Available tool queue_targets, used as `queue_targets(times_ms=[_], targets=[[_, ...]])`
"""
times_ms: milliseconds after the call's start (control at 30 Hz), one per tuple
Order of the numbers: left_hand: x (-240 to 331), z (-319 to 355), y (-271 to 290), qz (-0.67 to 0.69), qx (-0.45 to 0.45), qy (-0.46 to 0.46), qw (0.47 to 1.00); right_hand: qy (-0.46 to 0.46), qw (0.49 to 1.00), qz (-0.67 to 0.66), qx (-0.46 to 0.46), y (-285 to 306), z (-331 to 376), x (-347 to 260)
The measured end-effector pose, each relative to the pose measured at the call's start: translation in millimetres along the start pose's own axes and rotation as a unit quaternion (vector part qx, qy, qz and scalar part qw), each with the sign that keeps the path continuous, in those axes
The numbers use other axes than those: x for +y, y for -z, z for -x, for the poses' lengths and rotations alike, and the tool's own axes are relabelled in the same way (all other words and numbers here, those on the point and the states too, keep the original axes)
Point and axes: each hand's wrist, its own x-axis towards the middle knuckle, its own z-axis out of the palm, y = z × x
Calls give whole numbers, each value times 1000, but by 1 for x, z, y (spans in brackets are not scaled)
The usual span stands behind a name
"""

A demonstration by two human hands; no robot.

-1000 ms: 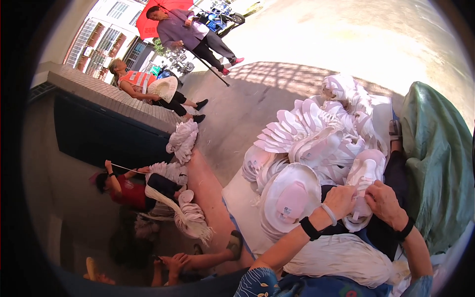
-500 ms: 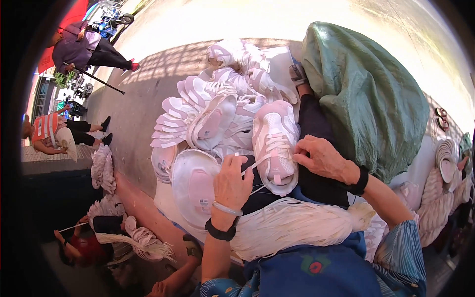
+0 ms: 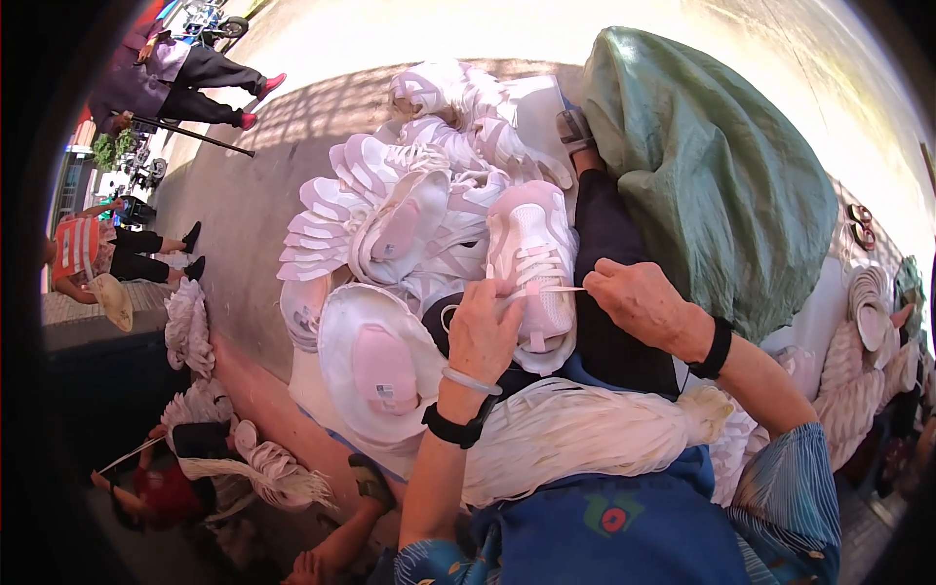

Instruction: The recorder is lacing a white and pink sneaker, pulling laces through eyelets.

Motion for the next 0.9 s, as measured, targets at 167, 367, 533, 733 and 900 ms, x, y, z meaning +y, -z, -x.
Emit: queue_targets(times_ms=[167,367,533,733,900], targets=[[-2,-1,-3,-5,10,9,1000,-11,993,-107,52,-3,-6,1],[-3,-1,-5,28,10,17,999,-10,984,-141,109,-23,-34,-10],[0,-2,1,38,-6,32,999,-24,993,-94,68,-27,-42,-17],[9,-8,4,51,8,26,998,13,984,-147,96,-35,-48,-8],[7,-8,7,25,-34,-1,999,-84,926,-367,-35,-26,-50,11]])
